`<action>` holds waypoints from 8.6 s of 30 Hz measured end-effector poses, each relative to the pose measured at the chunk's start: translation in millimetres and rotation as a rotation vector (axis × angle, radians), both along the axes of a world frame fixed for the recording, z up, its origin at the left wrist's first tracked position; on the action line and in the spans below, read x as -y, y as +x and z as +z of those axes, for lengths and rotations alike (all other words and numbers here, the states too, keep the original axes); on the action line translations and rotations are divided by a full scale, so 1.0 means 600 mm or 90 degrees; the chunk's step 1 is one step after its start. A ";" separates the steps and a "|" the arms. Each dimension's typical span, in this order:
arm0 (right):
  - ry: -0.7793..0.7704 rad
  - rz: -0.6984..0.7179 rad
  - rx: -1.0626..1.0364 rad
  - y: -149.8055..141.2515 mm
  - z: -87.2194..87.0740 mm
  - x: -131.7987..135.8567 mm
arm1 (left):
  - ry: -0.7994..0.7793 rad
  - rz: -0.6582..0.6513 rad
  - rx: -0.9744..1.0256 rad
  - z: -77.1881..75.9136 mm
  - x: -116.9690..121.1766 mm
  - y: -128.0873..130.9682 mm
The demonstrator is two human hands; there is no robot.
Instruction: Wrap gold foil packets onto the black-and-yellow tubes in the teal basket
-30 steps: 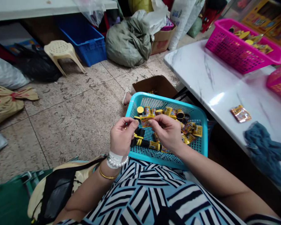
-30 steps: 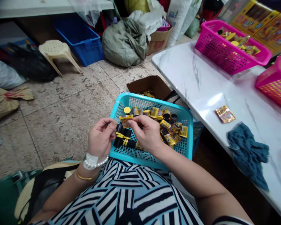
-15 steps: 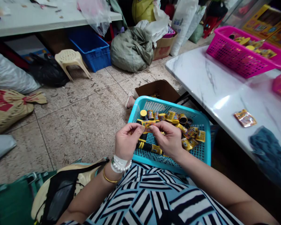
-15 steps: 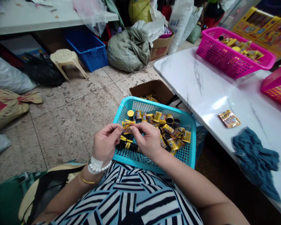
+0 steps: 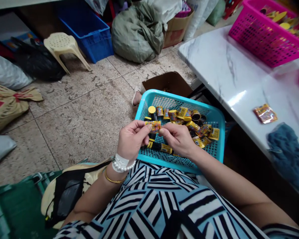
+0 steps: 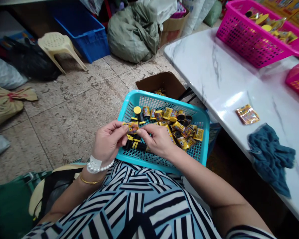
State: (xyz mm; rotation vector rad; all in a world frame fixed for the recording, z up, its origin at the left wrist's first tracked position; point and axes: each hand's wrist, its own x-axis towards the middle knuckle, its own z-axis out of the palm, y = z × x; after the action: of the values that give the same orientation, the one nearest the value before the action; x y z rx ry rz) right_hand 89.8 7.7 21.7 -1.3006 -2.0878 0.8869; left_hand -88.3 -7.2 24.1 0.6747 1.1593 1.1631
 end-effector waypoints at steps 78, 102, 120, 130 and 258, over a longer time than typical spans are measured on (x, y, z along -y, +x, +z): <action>0.345 -0.090 -0.189 0.052 0.018 0.069 | 0.096 -0.263 0.105 0.010 0.014 0.055; -0.268 -0.304 -0.499 0.034 -0.037 0.066 | 0.165 -0.289 -0.084 -0.045 0.012 0.053; 0.110 -0.209 -0.323 0.052 -0.040 0.085 | -0.098 -0.289 0.245 -0.033 0.022 0.069; 0.240 -0.160 -0.205 0.055 -0.027 0.096 | -0.166 -0.310 0.345 -0.044 0.025 0.073; 0.085 -0.224 -0.184 0.051 -0.050 0.134 | -0.095 -0.309 0.089 -0.061 0.020 0.082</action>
State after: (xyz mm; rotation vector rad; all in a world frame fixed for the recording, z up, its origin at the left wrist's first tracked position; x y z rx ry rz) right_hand 120.4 -72.4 -8.5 -1.3255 -1.6054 0.7177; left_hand -38.8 -19.3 -12.2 0.6990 0.8879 0.6942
